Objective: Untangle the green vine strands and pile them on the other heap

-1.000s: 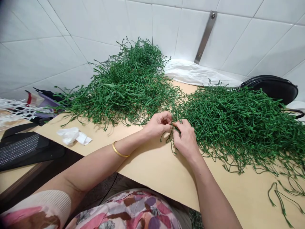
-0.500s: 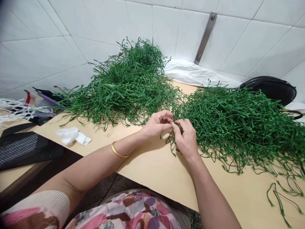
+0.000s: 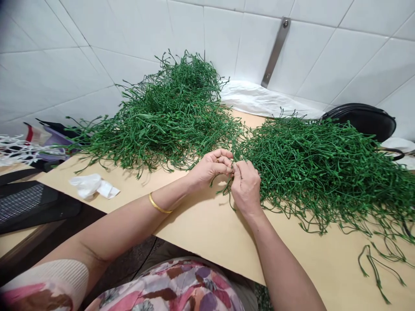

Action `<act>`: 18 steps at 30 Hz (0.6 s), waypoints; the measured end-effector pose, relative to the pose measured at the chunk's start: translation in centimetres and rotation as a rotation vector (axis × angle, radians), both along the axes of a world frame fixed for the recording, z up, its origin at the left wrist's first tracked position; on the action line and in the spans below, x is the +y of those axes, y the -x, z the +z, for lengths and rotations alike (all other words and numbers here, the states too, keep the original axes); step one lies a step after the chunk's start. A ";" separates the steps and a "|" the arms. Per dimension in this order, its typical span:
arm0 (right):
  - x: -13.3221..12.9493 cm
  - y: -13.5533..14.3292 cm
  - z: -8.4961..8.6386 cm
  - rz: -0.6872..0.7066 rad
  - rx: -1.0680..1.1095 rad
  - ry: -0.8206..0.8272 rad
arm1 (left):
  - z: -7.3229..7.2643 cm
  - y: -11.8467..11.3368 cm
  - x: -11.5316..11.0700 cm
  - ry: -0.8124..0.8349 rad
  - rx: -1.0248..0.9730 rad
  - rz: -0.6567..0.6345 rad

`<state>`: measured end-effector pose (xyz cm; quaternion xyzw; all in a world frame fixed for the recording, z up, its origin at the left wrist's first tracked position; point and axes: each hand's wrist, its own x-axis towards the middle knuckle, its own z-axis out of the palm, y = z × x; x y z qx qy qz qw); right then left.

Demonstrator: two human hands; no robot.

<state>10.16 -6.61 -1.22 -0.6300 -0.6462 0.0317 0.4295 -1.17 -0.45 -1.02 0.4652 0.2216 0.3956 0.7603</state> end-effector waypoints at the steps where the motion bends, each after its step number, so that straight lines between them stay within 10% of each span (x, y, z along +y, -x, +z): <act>1: 0.0 0.0 0.1 0.020 0.047 0.021 | 0.0 0.0 0.0 0.000 -0.006 -0.004; 7: 0.2 -0.9 0.5 0.081 0.324 0.177 | 0.3 -0.1 -0.4 0.046 -0.042 -0.060; 18: -3.3 -0.9 3.7 0.127 -0.052 -0.158 | 0.3 0.4 1.3 0.276 -0.060 0.024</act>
